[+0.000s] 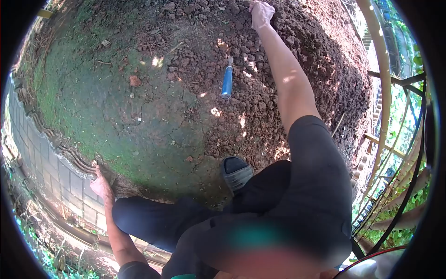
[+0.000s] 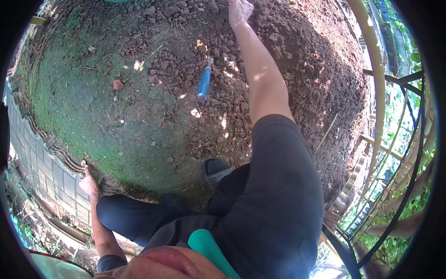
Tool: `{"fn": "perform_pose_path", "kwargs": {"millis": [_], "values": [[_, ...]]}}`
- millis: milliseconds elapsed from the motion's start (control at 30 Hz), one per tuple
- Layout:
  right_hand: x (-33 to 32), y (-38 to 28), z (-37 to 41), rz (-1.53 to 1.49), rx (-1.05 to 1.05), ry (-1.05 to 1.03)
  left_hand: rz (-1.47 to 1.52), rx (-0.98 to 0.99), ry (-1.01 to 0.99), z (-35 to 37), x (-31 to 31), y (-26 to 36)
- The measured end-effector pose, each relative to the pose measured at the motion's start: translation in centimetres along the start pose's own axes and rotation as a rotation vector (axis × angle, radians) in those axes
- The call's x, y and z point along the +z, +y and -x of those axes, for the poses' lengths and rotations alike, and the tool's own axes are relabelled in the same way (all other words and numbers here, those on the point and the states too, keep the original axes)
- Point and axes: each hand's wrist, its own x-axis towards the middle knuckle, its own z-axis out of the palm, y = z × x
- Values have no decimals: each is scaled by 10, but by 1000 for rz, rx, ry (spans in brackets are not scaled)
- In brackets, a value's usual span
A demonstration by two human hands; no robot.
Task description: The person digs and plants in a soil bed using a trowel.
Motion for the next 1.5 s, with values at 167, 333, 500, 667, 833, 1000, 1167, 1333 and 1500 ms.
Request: {"fn": "perform_pose_path", "kwargs": {"millis": [167, 333, 500, 667, 833, 1000, 1167, 1333, 1500], "values": [[9, -52, -5, -299, 35, 77, -18, -29, 34, 16, -13, 22], [-67, -199, 31, -629, 286, -544, 66, 65, 1, 4, -7, 6], [-73, -167, 84, -828, 675, -832, 23, 49, -35, 9, -9, 9], [-95, -109, 84, -467, 716, -636, 94, 98, -19, 11, -12, 10], [-93, -64, 56, -77, 566, -439, 15, 149, 78, 2, -3, 0], [-8, 21, 10, 337, 401, -265, 17, 207, 42, -3, 2, -3], [-45, -70, 17, 100, 637, -201, 47, 136, 59, 3, -2, 0], [-32, -19, -3, 370, 445, -456, 64, 84, 40, 0, 3, -4], [-45, -50, 7, 70, 242, -690, 104, 63, 12, 7, -4, 5]]}}
